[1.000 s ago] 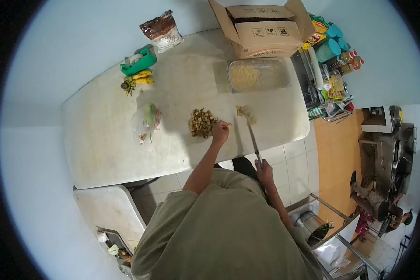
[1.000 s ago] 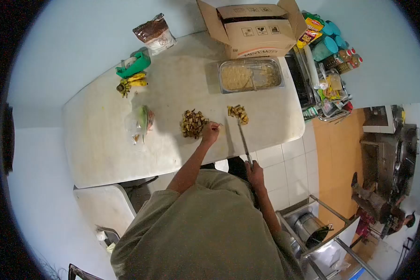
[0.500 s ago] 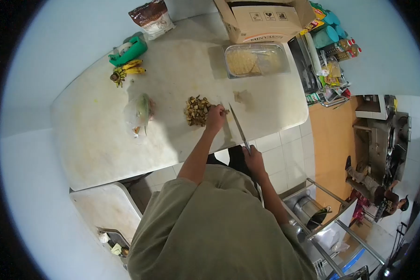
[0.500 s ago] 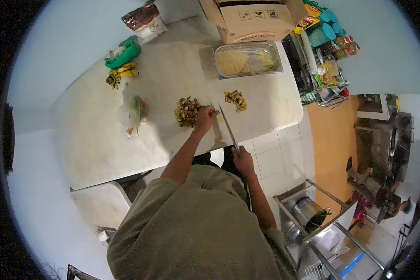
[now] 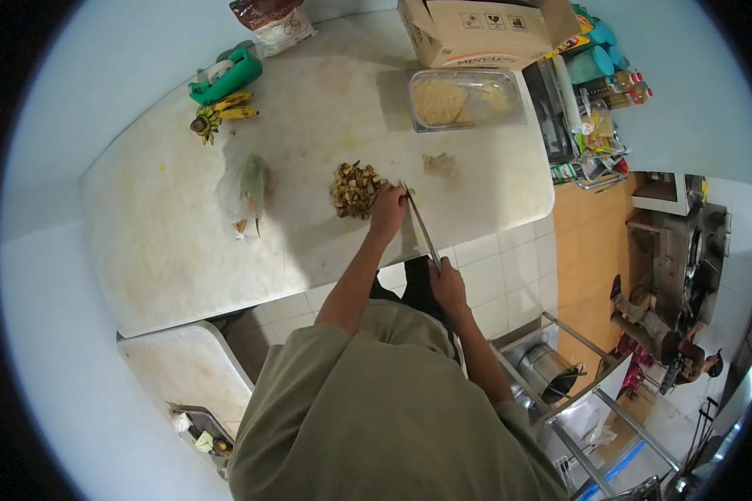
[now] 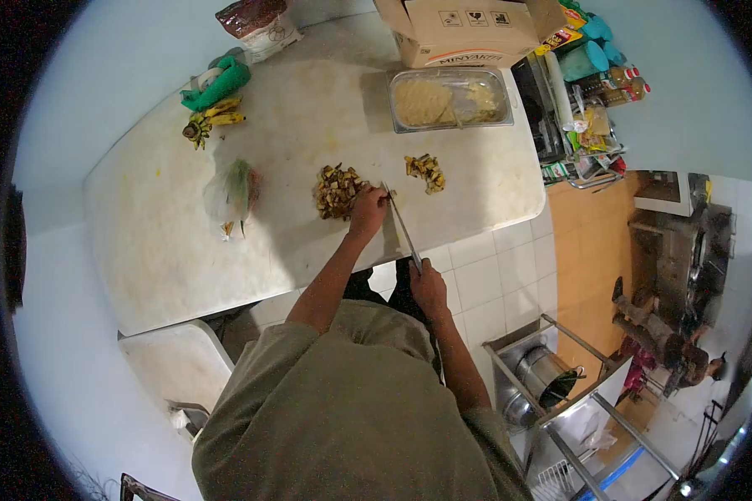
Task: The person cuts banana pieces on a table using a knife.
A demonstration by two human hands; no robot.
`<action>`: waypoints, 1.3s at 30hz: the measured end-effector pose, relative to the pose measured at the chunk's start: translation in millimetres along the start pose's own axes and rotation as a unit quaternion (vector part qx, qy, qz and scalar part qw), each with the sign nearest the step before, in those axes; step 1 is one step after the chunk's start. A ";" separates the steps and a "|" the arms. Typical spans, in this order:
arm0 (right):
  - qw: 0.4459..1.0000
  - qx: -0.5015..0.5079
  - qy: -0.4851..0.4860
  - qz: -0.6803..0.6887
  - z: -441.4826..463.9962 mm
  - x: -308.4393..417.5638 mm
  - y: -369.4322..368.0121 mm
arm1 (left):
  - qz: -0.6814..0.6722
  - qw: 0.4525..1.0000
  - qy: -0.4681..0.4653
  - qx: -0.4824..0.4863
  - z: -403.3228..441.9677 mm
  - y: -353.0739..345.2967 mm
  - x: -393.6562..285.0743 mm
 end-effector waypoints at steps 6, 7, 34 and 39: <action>1.000 0.006 -0.015 0.010 1.5 0.7 -1.9 | 0.014 1.000 0.003 -0.024 -3.6 3.9 -7.8; 1.000 0.009 -0.018 0.005 4.3 0.0 -1.8 | 0.018 0.999 -0.013 -0.032 -2.1 4.4 -8.6; 0.995 0.032 -0.092 -0.006 -10.4 -34.5 -25.0 | 0.013 1.000 0.008 0.002 6.0 -3.0 -2.9; 0.999 -0.001 -0.032 -0.010 2.7 -27.9 -15.3 | 0.032 0.999 0.022 0.004 4.6 -8.2 5.2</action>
Point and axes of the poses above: each hand's wrist, its own z-axis towards the middle knuckle, its own y-axis out of the back of the hand, x = y × z, the point moved 10 cm from there along z, towards the middle knuckle, and after that the axes turned 14 degrees about x, right-handed, at the moved point
